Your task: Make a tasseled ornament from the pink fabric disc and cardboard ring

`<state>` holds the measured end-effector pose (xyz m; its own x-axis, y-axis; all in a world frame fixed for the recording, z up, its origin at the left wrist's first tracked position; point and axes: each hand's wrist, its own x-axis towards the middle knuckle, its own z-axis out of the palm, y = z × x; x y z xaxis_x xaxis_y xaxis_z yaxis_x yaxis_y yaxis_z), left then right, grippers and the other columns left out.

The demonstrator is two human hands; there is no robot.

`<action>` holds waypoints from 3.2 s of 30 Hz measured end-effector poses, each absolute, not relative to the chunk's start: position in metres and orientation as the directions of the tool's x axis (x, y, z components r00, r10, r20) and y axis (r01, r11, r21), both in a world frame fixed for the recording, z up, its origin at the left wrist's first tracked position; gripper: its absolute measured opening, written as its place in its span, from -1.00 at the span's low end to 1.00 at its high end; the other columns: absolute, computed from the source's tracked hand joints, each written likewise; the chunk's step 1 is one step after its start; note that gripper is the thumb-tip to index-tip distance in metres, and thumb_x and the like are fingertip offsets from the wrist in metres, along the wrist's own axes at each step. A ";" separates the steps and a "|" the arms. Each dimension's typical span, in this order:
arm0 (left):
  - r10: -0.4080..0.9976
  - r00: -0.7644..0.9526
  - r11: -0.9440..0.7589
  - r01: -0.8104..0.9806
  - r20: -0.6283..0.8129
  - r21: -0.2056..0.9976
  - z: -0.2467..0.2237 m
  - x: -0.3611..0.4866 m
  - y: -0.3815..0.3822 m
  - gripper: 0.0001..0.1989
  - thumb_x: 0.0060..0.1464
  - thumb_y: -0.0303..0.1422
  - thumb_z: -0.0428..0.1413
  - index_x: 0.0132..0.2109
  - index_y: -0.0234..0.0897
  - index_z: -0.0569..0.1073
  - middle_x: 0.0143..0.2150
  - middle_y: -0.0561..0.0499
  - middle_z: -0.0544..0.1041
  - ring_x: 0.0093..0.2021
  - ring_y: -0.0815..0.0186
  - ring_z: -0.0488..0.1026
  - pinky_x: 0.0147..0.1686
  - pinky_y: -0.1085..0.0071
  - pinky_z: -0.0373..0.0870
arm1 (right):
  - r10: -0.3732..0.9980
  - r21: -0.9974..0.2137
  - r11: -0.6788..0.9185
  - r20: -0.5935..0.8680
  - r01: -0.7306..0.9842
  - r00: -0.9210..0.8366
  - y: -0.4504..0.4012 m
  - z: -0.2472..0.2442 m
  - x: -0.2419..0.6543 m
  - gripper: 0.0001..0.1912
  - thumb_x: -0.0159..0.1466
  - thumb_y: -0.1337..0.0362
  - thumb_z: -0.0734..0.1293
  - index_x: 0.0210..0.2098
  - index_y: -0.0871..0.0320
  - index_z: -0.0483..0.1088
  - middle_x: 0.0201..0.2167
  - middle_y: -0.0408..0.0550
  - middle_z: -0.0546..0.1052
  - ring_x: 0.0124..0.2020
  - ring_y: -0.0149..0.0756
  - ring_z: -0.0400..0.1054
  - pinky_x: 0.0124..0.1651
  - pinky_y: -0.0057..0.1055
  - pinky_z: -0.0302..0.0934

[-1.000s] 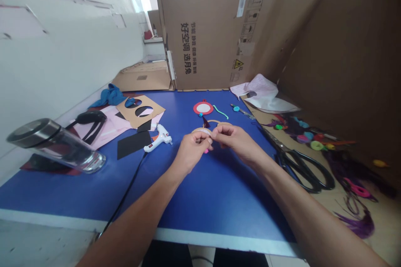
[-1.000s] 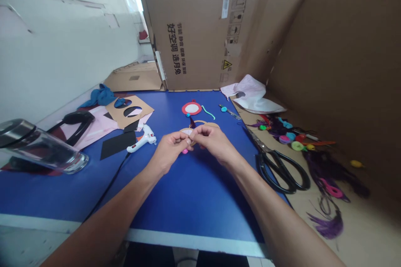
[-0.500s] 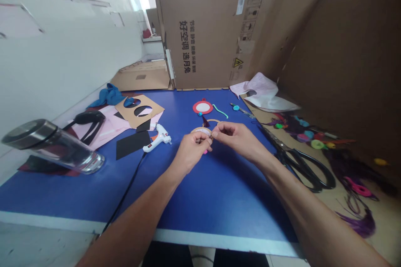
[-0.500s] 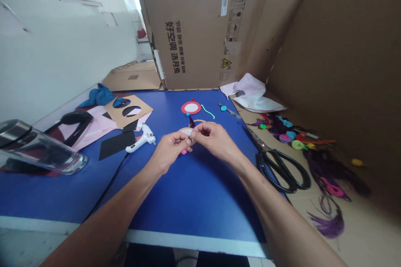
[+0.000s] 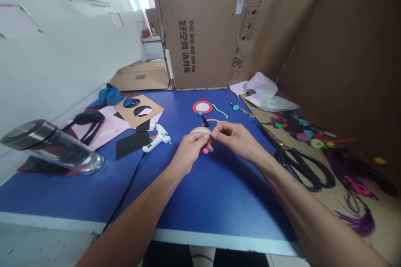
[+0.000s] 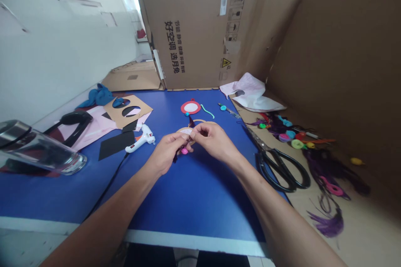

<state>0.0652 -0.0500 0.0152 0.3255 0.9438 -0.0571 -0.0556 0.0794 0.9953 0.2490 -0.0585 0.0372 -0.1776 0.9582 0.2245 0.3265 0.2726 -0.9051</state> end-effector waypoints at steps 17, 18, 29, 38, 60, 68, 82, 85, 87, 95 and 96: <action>0.931 0.330 0.172 -0.018 -0.156 0.985 0.014 0.063 -0.050 -0.80 0.06 -0.25 0.28 -0.36 -0.32 0.64 -0.45 -0.06 0.61 -0.46 0.41 0.41 -0.38 0.44 0.29 | 0.968 -0.934 0.218 0.170 0.285 -0.185 -0.059 0.037 0.249 -0.63 0.29 -0.03 0.40 -0.45 0.13 0.46 -0.48 -0.13 0.45 -0.43 -0.34 0.24 -0.34 -0.38 0.11; 0.932 0.325 0.177 -0.025 -0.160 0.984 0.014 0.063 -0.050 -0.81 0.04 -0.26 0.29 -0.34 -0.32 0.64 -0.45 -0.05 0.60 -0.46 0.41 0.42 -0.37 0.45 0.29 | 0.969 -0.941 0.207 0.158 0.268 -0.191 -0.059 0.037 0.250 -0.63 0.29 -0.03 0.39 -0.43 0.14 0.47 -0.47 -0.12 0.47 -0.43 -0.35 0.25 -0.32 -0.38 0.13; 0.925 0.330 0.217 -0.055 -0.187 0.975 0.016 0.063 -0.050 -0.80 0.03 -0.26 0.30 -0.29 -0.33 0.65 -0.45 -0.03 0.59 -0.45 0.41 0.44 -0.35 0.46 0.31 | 0.951 -0.976 0.175 0.134 0.129 -0.280 -0.058 0.041 0.256 -0.65 0.29 -0.02 0.46 -0.23 0.17 0.58 -0.31 -0.07 0.57 -0.35 -0.34 0.32 -0.24 -0.37 0.20; 0.920 0.341 0.219 -0.046 -0.191 0.975 0.018 0.063 -0.052 -0.78 0.01 -0.23 0.31 -0.36 -0.32 0.60 -0.45 -0.03 0.60 -0.46 0.43 0.41 -0.35 0.46 0.31 | 0.937 -0.981 0.165 0.124 0.102 -0.325 -0.058 0.037 0.257 -0.64 0.32 -0.03 0.46 -0.25 0.18 0.57 -0.34 -0.09 0.55 -0.35 -0.35 0.32 -0.23 -0.38 0.20; 0.941 0.334 0.043 0.030 -0.051 0.999 0.016 0.065 -0.052 -0.80 0.06 -0.21 0.28 -0.35 -0.27 0.60 -0.44 0.00 0.57 -0.43 0.38 0.43 -0.34 0.42 0.31 | 0.953 -0.934 0.242 0.178 0.263 -0.246 -0.057 0.035 0.252 -0.57 0.33 -0.09 0.39 -0.44 0.14 0.44 -0.49 -0.16 0.41 -0.44 -0.36 0.19 -0.36 -0.38 0.04; 0.961 0.202 -0.233 0.241 0.186 0.942 0.019 0.068 -0.058 -0.91 0.11 -0.34 0.23 -0.34 -0.24 0.58 -0.44 0.08 0.52 -0.42 0.38 0.39 -0.35 0.44 0.29 | 0.969 -0.933 0.225 0.182 0.283 -0.170 -0.057 0.029 0.244 -0.68 0.29 0.00 0.40 -0.43 0.10 0.46 -0.49 -0.14 0.45 -0.42 -0.31 0.25 -0.34 -0.36 0.13; 0.984 0.180 -0.014 0.072 0.001 0.997 0.023 0.067 -0.055 -0.88 0.04 -0.30 0.27 -0.36 -0.25 0.59 -0.48 0.03 0.57 -0.46 0.36 0.47 -0.40 0.44 0.34 | 0.966 -0.978 0.170 0.141 0.121 -0.219 -0.056 0.034 0.252 -0.62 0.29 -0.06 0.45 -0.28 0.16 0.53 -0.34 -0.08 0.55 -0.37 -0.35 0.33 -0.25 -0.38 0.24; 0.977 0.209 0.049 0.010 -0.050 0.999 0.025 0.066 -0.055 -0.85 0.02 -0.26 0.30 -0.37 -0.26 0.58 -0.49 0.01 0.57 -0.48 0.38 0.45 -0.41 0.45 0.32 | 0.953 -0.979 0.185 0.157 0.088 -0.258 -0.057 0.035 0.253 -0.66 0.28 -0.02 0.48 -0.21 0.15 0.58 -0.25 -0.05 0.60 -0.32 -0.33 0.40 -0.23 -0.38 0.29; 0.969 0.235 0.089 -0.023 -0.081 0.996 0.026 0.065 -0.055 -0.81 0.01 -0.24 0.32 -0.37 -0.26 0.58 -0.51 0.01 0.57 -0.49 0.39 0.44 -0.42 0.46 0.29 | 0.943 -0.979 0.191 0.165 0.064 -0.289 -0.057 0.036 0.252 -0.67 0.25 0.01 0.50 -0.19 0.14 0.60 -0.22 -0.04 0.62 -0.30 -0.30 0.44 -0.23 -0.37 0.32; 0.936 0.334 0.151 -0.102 -0.109 0.983 0.022 0.060 -0.053 -0.77 0.03 -0.21 0.33 -0.43 -0.25 0.53 -0.53 0.03 0.53 -0.49 0.41 0.42 -0.41 0.45 0.26 | 0.928 -0.977 0.209 0.188 0.031 -0.323 -0.058 0.039 0.252 -0.68 0.22 0.01 0.54 -0.21 0.14 0.64 -0.24 -0.03 0.64 -0.30 -0.28 0.46 -0.19 -0.32 0.38; 0.932 0.347 0.152 -0.108 -0.106 0.983 0.022 0.060 -0.053 -0.77 0.03 -0.21 0.32 -0.43 -0.25 0.53 -0.53 0.03 0.53 -0.49 0.42 0.41 -0.40 0.45 0.26 | 0.927 -0.977 0.211 0.192 0.027 -0.322 -0.058 0.038 0.252 -0.68 0.22 0.01 0.55 -0.21 0.14 0.64 -0.24 -0.03 0.64 -0.31 -0.29 0.46 -0.19 -0.32 0.38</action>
